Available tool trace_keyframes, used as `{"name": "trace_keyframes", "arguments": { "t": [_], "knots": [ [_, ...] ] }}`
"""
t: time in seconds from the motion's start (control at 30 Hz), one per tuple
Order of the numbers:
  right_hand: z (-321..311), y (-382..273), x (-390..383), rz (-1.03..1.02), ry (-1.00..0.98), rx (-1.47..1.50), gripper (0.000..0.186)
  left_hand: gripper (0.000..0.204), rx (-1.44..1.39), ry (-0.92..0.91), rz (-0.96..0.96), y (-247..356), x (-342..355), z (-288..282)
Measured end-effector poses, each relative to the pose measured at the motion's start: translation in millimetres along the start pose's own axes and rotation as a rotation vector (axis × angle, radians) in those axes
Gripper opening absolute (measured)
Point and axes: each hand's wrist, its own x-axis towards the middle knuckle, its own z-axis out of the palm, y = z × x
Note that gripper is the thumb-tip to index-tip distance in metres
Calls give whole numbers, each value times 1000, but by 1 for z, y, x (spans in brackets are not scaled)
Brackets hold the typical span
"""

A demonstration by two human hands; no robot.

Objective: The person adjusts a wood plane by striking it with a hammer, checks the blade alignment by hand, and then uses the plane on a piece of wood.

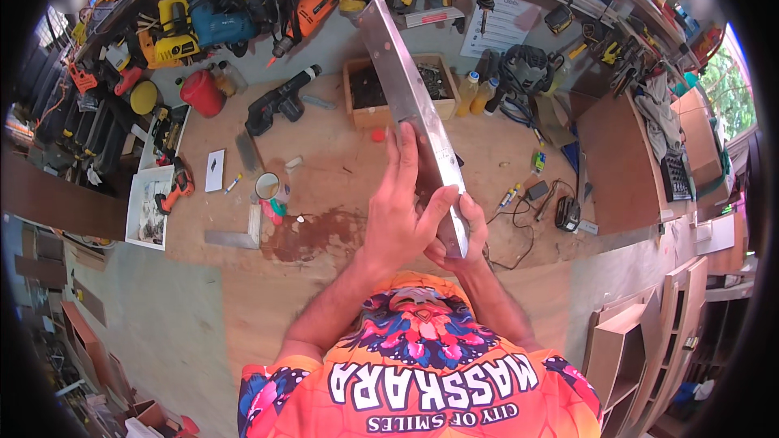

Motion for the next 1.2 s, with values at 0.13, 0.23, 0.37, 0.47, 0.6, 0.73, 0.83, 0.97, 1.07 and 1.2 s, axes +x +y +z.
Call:
{"name": "trace_keyframes", "arguments": {
  "t": [0.13,0.23,0.37,0.47,0.6,0.73,0.83,0.97,1.07,1.2],
  "knots": [
    [20,-1,0,-83,105,-255,69,103,-120,31,74,-11,8,0],
    [28,1,1,-108,125,-314,74,108,-275,76,79,-20,17,3],
    [37,-2,0,-140,131,-412,80,114,-366,109,130,-14,15,6],
    [34,-3,1,-190,154,-475,83,116,-394,88,140,-10,8,10],
    [28,-5,1,-207,147,-527,87,119,-403,50,96,-8,-7,11],
    [19,-1,4,-296,137,-606,86,120,-399,40,90,-3,-15,11],
    [15,7,6,-558,160,-834,81,113,-702,-70,-147,13,-16,2],
    [13,18,-1,-651,31,-1146,81,106,-1145,-40,-250,-1,1,-9],
    [25,16,5,-758,1,-1266,84,107,-1304,2,-255,0,5,-9],
    [39,1,2,-710,-27,-1346,80,110,-1433,-53,-68,-14,4,-7]
  ]
}}
